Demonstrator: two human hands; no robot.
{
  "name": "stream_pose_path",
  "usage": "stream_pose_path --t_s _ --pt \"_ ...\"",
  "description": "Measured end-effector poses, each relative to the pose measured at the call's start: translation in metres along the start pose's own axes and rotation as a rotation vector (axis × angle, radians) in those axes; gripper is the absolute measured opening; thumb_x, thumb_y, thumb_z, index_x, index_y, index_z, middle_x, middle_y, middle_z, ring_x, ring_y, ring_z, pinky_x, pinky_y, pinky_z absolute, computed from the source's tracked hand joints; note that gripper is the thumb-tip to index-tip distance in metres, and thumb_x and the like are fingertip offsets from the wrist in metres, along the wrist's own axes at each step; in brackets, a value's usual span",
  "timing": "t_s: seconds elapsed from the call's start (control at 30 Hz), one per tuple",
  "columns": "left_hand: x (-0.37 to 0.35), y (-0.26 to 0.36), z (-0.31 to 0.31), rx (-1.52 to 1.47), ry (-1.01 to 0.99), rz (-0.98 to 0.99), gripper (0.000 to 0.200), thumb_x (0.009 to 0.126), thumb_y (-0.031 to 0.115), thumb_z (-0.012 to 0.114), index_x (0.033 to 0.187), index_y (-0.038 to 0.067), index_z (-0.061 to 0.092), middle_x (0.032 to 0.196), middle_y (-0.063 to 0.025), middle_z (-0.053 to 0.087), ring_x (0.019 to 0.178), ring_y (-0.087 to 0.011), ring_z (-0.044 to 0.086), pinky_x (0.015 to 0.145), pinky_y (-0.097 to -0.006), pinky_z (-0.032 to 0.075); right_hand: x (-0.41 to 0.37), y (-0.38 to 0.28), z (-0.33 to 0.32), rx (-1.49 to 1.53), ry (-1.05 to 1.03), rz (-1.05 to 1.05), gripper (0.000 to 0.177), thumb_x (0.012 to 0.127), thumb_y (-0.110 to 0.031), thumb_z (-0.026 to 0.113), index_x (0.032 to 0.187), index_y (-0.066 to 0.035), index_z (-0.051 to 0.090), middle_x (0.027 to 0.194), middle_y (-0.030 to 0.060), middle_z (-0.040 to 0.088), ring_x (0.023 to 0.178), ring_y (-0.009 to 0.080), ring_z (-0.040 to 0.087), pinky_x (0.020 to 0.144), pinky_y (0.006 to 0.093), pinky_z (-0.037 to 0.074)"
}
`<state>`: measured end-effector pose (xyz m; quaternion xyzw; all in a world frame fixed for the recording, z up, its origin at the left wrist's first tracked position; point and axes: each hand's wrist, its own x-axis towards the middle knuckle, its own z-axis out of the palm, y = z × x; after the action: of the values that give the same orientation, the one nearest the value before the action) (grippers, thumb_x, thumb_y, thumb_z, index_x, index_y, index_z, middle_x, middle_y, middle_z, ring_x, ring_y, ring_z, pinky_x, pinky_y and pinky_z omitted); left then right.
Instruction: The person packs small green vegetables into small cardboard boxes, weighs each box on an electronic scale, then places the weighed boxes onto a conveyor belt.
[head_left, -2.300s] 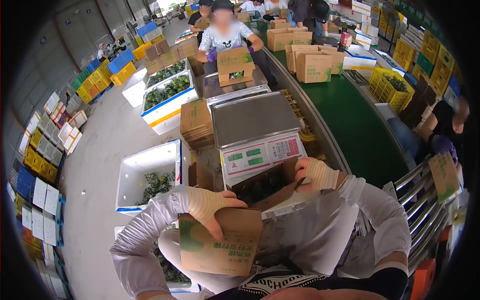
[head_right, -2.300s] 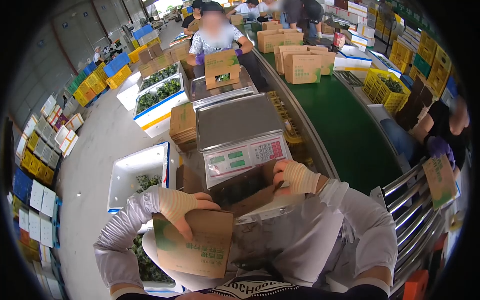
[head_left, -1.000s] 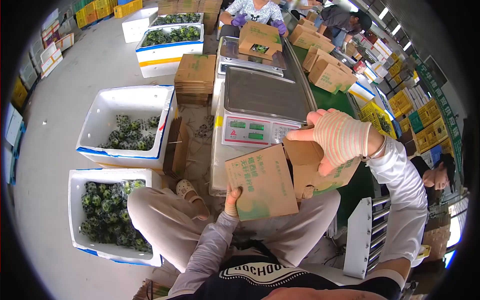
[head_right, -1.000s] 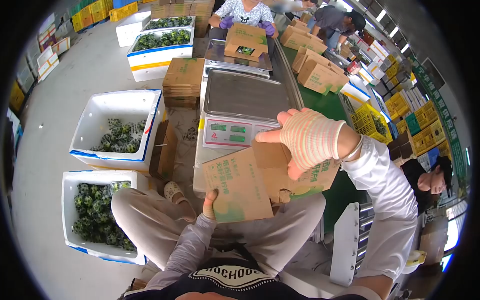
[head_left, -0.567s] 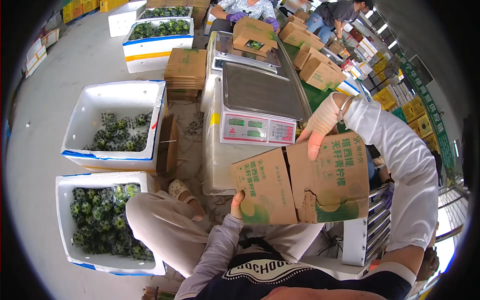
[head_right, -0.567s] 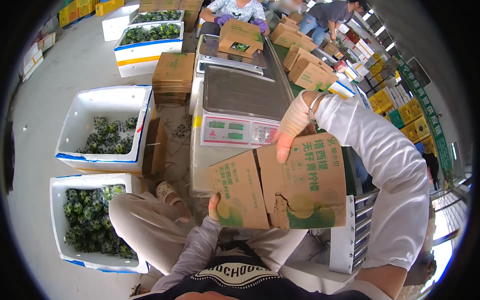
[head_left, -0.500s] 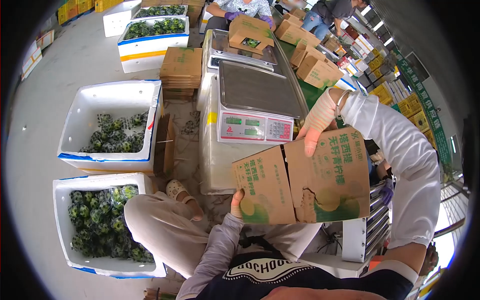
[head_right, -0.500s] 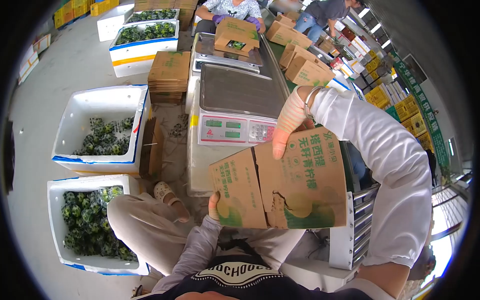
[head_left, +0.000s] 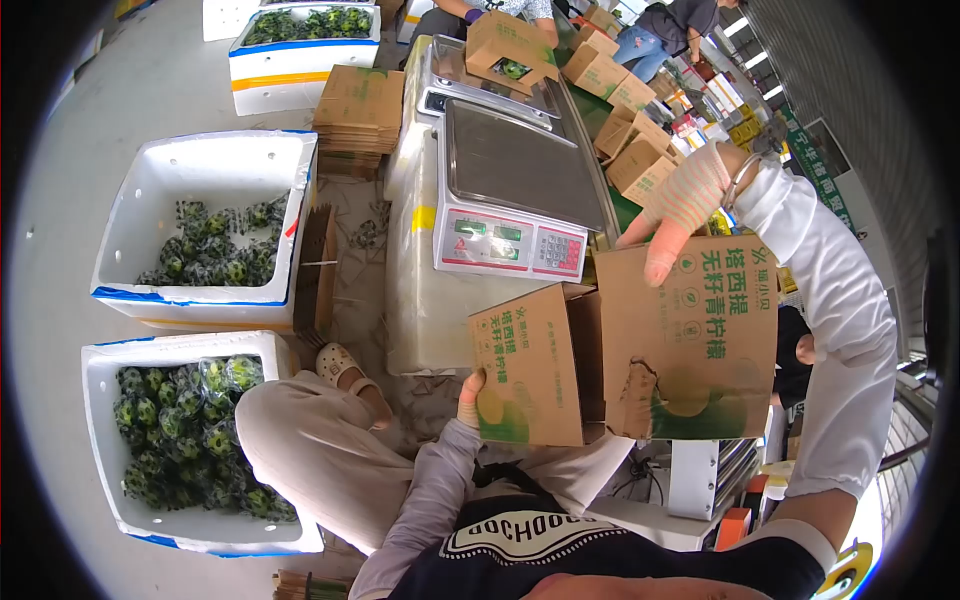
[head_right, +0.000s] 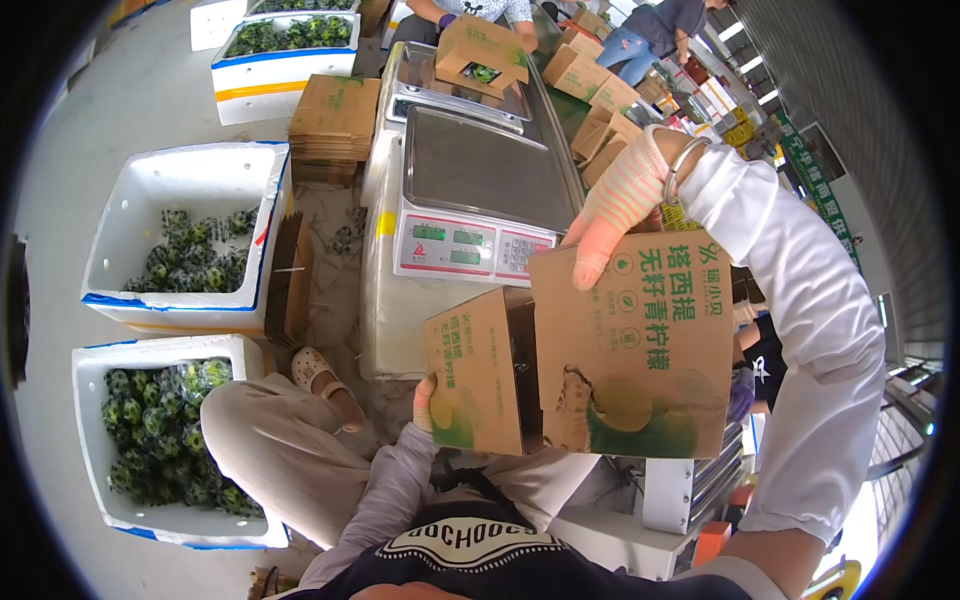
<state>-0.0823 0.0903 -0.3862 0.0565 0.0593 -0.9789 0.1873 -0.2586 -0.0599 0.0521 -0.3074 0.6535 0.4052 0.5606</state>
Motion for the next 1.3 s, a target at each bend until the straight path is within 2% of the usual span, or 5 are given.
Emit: stream_pose_path --t_s 0.57,0.9,0.97,1.03,1.3 --pt "0.001 -0.001 0.01 0.075 0.029 0.025 0.076 0.078 0.05 0.076 0.135 0.007 0.051 0.128 -0.0119 0.06 0.113 -0.0281 0.059 0.096 -0.0441 0.05 0.028 0.017 0.009 0.198 -0.012 0.221 0.09 0.078 -0.052 0.077 0.145 -0.003 0.042 0.141 0.0115 0.051 0.125 0.0186 0.05 0.102 0.0326 0.042" --pt "0.003 -0.004 -0.001 -0.003 0.001 -0.036 0.069 0.08 0.047 0.074 0.132 0.007 0.054 0.125 -0.0113 0.062 0.109 -0.0274 0.061 0.093 -0.0431 0.052 0.005 0.069 0.022 0.506 -0.013 -0.427 0.092 0.074 -0.027 0.085 0.147 0.002 0.035 0.142 0.0162 0.049 0.128 0.0219 0.047 0.106 0.037 0.041" --pt "0.001 -0.009 -0.011 0.016 0.007 -0.065 0.072 0.08 0.048 0.075 0.134 0.007 0.052 0.128 -0.0113 0.06 0.114 -0.0273 0.058 0.097 -0.044 0.049 0.0 0.083 0.042 0.615 0.042 -0.469 0.108 0.067 -0.024 0.089 0.151 0.002 0.025 0.141 0.0149 0.049 0.126 0.0218 0.048 0.106 0.0366 0.04" --pt "0.002 -0.007 -0.012 -0.062 0.029 -0.025 0.07 0.081 0.048 0.073 0.135 0.007 0.052 0.129 -0.0109 0.06 0.114 -0.0272 0.059 0.096 -0.0438 0.05 0.0 0.113 0.051 -0.022 0.304 -0.751 0.116 0.059 -0.022 0.093 0.15 0.002 0.026 0.139 0.0143 0.049 0.125 0.0213 0.048 0.105 0.0357 0.04" --pt "0.01 0.004 -0.012 -0.25 -0.152 0.093 0.062 0.09 0.048 0.062 0.138 0.01 0.05 0.131 -0.01 0.06 0.11 -0.0286 0.064 0.091 -0.0469 0.056 -0.007 0.208 0.166 -0.019 0.761 -0.737 0.125 0.052 -0.034 0.097 0.15 0.001 0.026 0.15 0.0142 0.037 0.139 0.0242 0.033 0.114 0.0385 0.027"
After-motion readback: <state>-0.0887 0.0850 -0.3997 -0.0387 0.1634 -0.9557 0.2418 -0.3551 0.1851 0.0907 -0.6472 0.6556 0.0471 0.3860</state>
